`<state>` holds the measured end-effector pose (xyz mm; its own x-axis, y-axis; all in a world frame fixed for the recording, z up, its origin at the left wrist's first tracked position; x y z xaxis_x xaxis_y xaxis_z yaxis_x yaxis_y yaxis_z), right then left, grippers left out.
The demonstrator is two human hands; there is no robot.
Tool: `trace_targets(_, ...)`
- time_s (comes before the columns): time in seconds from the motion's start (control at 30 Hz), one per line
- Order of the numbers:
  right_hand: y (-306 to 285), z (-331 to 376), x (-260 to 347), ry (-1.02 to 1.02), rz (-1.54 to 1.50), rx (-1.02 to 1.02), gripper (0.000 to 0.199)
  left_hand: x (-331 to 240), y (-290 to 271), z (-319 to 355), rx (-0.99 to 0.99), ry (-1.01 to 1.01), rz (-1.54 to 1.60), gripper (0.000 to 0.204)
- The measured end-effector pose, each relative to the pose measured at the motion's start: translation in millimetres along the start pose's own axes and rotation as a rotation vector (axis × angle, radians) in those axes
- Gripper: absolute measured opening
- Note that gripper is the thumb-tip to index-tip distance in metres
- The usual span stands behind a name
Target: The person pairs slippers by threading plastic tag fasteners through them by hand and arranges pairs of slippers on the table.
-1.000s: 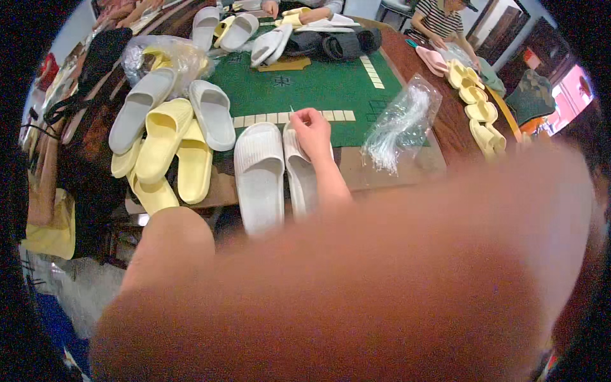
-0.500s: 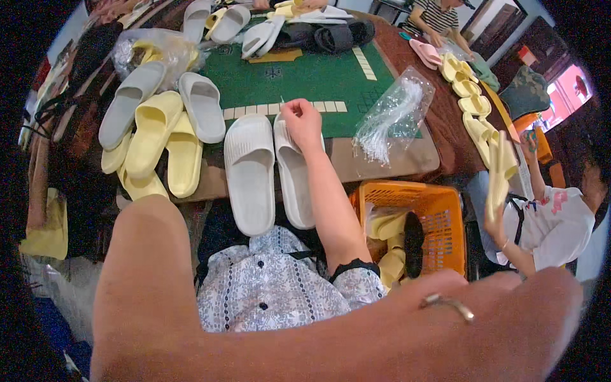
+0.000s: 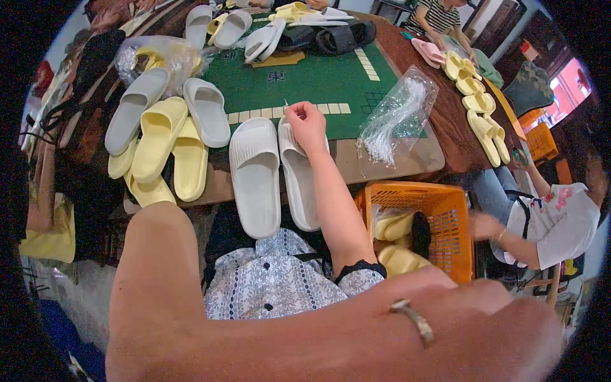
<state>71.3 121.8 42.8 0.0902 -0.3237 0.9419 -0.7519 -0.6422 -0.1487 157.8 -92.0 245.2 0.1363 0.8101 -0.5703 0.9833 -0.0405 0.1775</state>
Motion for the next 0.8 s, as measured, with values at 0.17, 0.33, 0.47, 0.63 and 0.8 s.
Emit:
trace_targets(0.17,-3.8,-5.6,-3.7,-0.008,-0.046,0.011,0.015,-2.7,-3.5,0.8,-0.005,0.008,-0.016,0.041)
trace_targets(0.33,-0.3,-2.0,0.1,-0.026,-0.041,0.01,0.016,-3.6,-2.1,7.3,-0.008,-0.018,0.01,0.042)
trace_targets(0.47,0.2,-4.3,-5.8,-0.004,0.001,0.012,0.015,1.6,-4.2,0.9,0.011,-0.005,0.023,0.043)
trace_targets(0.63,-2.1,-0.4,-6.4,0.014,-0.041,0.021,0.016,-1.1,-1.3,10.6,-0.002,-0.034,0.042,0.045)
trace_targets(0.8,-7.1,-1.3,-1.3,0.004,0.033,-0.022,0.017,-4.2,-3.4,10.5,0.001,-0.042,0.05,0.047)
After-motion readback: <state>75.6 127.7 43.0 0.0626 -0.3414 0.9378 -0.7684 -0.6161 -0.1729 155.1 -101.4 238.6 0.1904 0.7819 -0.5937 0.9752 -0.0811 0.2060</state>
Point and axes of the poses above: each hand's wrist, its own z-axis away from the middle knuckle, its own y-axis out of the palm, x = y × z, the point moved 3 cm from there along -z, towards the middle knuckle, and after that the axes turned 3 degrees about x, right-handed, at the moved point
